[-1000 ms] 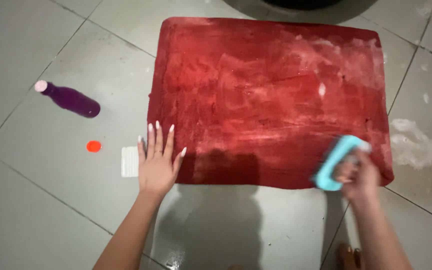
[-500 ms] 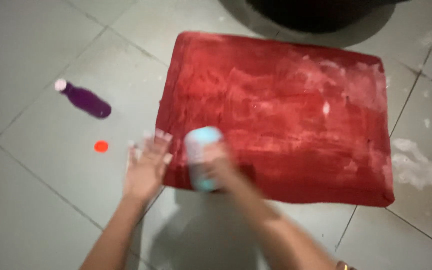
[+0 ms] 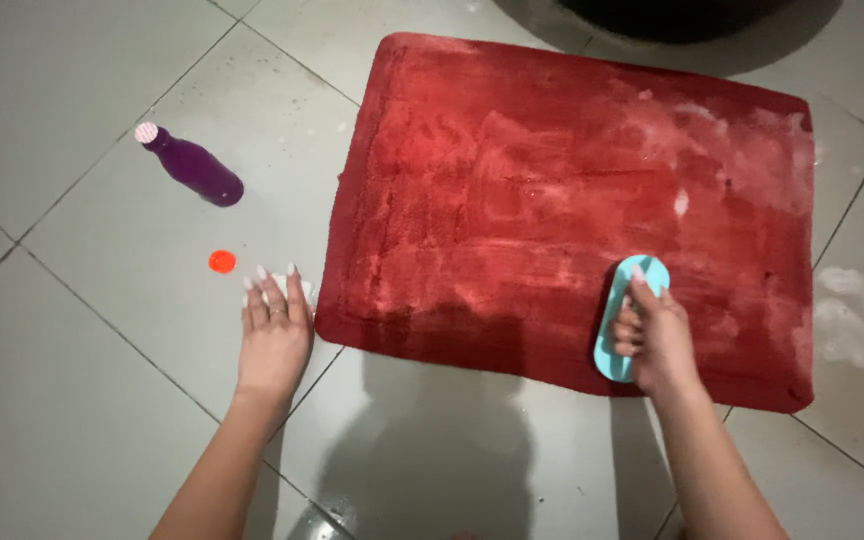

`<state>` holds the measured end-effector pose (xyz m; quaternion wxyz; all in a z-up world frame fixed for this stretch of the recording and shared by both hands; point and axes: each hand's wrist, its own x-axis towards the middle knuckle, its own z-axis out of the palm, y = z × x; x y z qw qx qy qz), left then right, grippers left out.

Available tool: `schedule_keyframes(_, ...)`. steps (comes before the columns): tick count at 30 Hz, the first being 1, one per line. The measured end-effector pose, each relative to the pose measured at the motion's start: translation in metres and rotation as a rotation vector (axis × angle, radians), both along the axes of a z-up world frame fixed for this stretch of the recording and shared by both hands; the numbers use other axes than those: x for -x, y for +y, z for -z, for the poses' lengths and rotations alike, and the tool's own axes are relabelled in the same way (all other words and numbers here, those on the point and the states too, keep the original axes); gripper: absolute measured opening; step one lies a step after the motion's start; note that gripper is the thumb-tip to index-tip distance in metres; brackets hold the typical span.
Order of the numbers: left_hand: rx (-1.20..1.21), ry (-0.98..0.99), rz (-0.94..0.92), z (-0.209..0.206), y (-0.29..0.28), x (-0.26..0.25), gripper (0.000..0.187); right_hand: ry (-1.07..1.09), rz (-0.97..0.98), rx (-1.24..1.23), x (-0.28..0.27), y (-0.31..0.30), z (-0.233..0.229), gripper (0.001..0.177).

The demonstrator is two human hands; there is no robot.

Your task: Scrubbing a red rug on a tiled floor using a brush and cleaning agents.

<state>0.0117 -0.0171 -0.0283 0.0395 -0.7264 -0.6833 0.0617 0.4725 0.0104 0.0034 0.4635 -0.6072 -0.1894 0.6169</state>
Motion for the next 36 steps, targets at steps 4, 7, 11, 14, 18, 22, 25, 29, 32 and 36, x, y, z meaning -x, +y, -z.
schedule_keyframes(4,-0.007,0.285,-0.019,0.0,0.002,-0.003,0.06,-0.042,0.074,0.074,0.0,0.004,0.006,0.032)
schedule_keyframes(7,0.078,0.4,-0.028,-0.018,0.005,-0.012,0.063,0.062,0.084,0.075,-0.008,0.003,0.014,0.034)
schedule_keyframes(11,0.207,0.425,-0.011,-0.035,-0.001,-0.013,0.071,0.079,0.078,0.108,-0.004,0.004,0.0,0.032)
schedule_keyframes(14,0.07,0.359,0.028,-0.014,-0.015,0.017,0.066,0.09,0.069,0.081,-0.005,0.001,0.002,0.034)
schedule_keyframes(18,-0.062,0.102,-0.011,-0.032,-0.013,0.019,0.064,0.16,0.072,0.05,-0.006,-0.001,0.004,0.032)
schedule_keyframes(22,-0.08,-0.5,-0.463,-0.051,-0.001,-0.008,0.061,0.119,0.085,0.043,-0.003,-0.001,0.001,0.032)
schedule_keyframes(25,-0.104,-0.963,-0.453,-0.052,0.008,-0.055,0.043,0.095,0.101,0.042,0.0,-0.001,0.004,0.03)
schedule_keyframes(29,0.457,-1.917,-0.526,-0.044,0.031,-0.147,0.046,0.073,0.118,0.018,0.002,-0.002,0.002,0.028)
schedule_keyframes(32,-0.07,-0.534,0.226,0.011,0.032,-0.216,0.057,0.081,0.13,0.032,0.002,-0.003,0.005,0.031)
schedule_keyframes(36,-0.132,-0.476,0.444,0.007,0.026,-0.236,0.081,0.087,0.128,0.038,0.0,-0.005,0.01,0.03)
